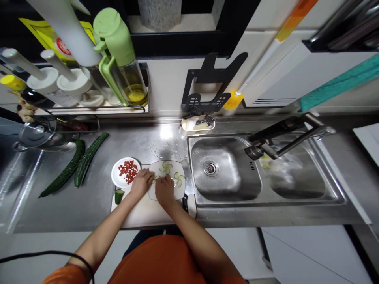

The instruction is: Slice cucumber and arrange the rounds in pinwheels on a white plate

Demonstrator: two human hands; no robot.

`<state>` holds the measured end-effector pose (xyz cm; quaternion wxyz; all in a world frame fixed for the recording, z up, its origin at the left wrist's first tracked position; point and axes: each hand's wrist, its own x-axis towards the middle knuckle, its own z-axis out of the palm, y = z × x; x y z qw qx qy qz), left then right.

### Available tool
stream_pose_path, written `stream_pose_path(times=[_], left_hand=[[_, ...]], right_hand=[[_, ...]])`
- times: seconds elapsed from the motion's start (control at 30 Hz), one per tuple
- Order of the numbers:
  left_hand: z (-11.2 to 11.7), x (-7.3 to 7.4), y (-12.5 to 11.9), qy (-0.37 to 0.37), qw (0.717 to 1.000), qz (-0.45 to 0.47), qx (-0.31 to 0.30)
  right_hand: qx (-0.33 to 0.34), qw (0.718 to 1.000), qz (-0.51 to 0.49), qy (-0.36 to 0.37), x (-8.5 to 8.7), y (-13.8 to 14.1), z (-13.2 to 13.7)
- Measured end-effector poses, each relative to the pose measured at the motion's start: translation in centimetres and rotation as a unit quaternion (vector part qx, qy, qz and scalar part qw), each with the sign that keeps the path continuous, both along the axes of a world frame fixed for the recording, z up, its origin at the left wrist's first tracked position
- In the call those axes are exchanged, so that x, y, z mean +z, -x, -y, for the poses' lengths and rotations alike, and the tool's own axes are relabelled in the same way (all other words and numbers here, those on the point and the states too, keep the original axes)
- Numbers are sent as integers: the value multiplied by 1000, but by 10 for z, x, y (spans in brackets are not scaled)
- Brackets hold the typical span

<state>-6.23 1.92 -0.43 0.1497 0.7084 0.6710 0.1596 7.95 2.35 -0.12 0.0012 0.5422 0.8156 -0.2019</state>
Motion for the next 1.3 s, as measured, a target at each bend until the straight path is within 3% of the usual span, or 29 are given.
stream_pose_path(times=[0.2,0.4,0.47,0.7,0.97,1.3], left_hand=[[15,12,20,-16,997,56,60],[43,22,64,29,974,-8,223],[50,21,77,59,968,-33,243],[58,17,95,108,959,-73,252],[51,14,95,124,966,-111,198],[47,20,92,122,964,-132,196]], right_hand=[[0,1000,-27,1,8,-9,4],[6,998,-54,8,11,-19,9],[6,998,-56,9,11,-21,11],[14,998,-53,14,11,-21,17],[16,999,-50,14,9,-24,21],[13,998,-59,11,9,-26,23]])
